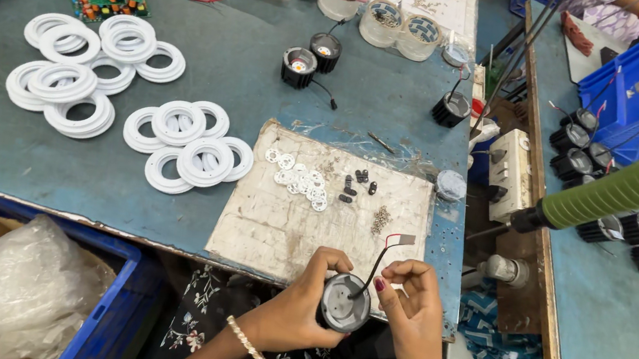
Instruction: The person assembles LED light fixtures by inserting small components into black housings and securing them with a green electric screwdriver. The person handles white plastic rings, black housings, and small screws on a cluttered workbench.
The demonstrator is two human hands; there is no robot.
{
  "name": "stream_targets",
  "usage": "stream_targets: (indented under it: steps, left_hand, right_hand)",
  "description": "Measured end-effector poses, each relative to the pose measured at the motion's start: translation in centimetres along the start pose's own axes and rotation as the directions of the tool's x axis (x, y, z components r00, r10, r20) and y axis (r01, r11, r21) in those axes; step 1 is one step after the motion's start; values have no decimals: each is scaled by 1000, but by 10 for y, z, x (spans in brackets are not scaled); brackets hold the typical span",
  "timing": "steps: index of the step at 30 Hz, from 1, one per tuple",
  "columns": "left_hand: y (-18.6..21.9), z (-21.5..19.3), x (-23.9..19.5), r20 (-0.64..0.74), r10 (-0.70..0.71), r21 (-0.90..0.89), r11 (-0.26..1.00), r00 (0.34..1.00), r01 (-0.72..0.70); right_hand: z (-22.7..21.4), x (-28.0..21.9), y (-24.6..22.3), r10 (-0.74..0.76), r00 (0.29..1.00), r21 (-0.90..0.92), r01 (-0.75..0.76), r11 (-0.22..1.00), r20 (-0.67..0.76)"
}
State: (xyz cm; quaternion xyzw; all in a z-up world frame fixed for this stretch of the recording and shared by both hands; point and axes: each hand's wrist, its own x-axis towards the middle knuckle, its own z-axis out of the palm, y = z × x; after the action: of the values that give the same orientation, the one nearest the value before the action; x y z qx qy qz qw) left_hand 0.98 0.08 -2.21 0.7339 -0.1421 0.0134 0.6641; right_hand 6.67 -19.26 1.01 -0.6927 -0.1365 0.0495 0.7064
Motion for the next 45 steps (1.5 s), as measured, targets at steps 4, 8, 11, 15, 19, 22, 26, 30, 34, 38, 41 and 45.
stream_targets:
  steps: [4, 8, 11, 15, 19, 22, 26, 30, 34, 38, 41, 45]
  left_hand:
    - [-7, -3, -1, 89, -52, -187, 980, 995, 68]
    - [-18, -3, 5, 262, -183, -541, 785, 948, 301]
    - [-22, 1, 4, 331, -234, -590, 705, 914, 394]
    - [-25, 0, 1, 322, -164, -445, 843, 932, 302]
    - [-31, -5, 5, 345, -236, -438, 816, 909, 378]
    - [-36, -8, 11, 344, -247, -437, 812, 906, 387]
    - [-36, -17, 17, 286, -142, -385, 888, 948, 249]
    - [-31, -22, 22, 293, -209, -455, 828, 933, 329]
    - [-30, -20, 22, 247, -76, -252, 958, 966, 140]
    - [-39, -15, 22, 168, -63, -117, 990, 984, 84]
    - [-42, -14, 22, 100, -133, -152, 977, 986, 147]
    - [-37, -19, 26, 107, -205, -308, 924, 973, 228]
  right_hand:
    - [-8, -6, 2, 203, 979, 46, -203, 978, 4]
    - [-16, -10, 7, 204, 975, 39, -208, 977, 90]
    - [-22, -8, 10, 131, 959, 45, -147, 988, 253]
    - [-29, -7, 5, 194, 876, 16, -224, 974, 441]
    - [-28, -4, 2, 192, 899, -98, -166, 981, 394]
    - [-23, -2, 5, 210, 941, -123, -183, 975, 264]
    - [-19, 2, 7, 141, 959, -178, -99, 979, 244]
    - [-9, 7, 13, 204, 959, -223, -160, 962, 195]
    - [2, 7, 25, 236, 962, -257, -196, 946, 135]
    - [4, 5, 32, 212, 969, -268, -173, 948, 124]
    - [0, 6, 28, 214, 968, -65, -207, 976, 134]
    - [-9, 8, 17, 63, 987, -1, -64, 998, 150]
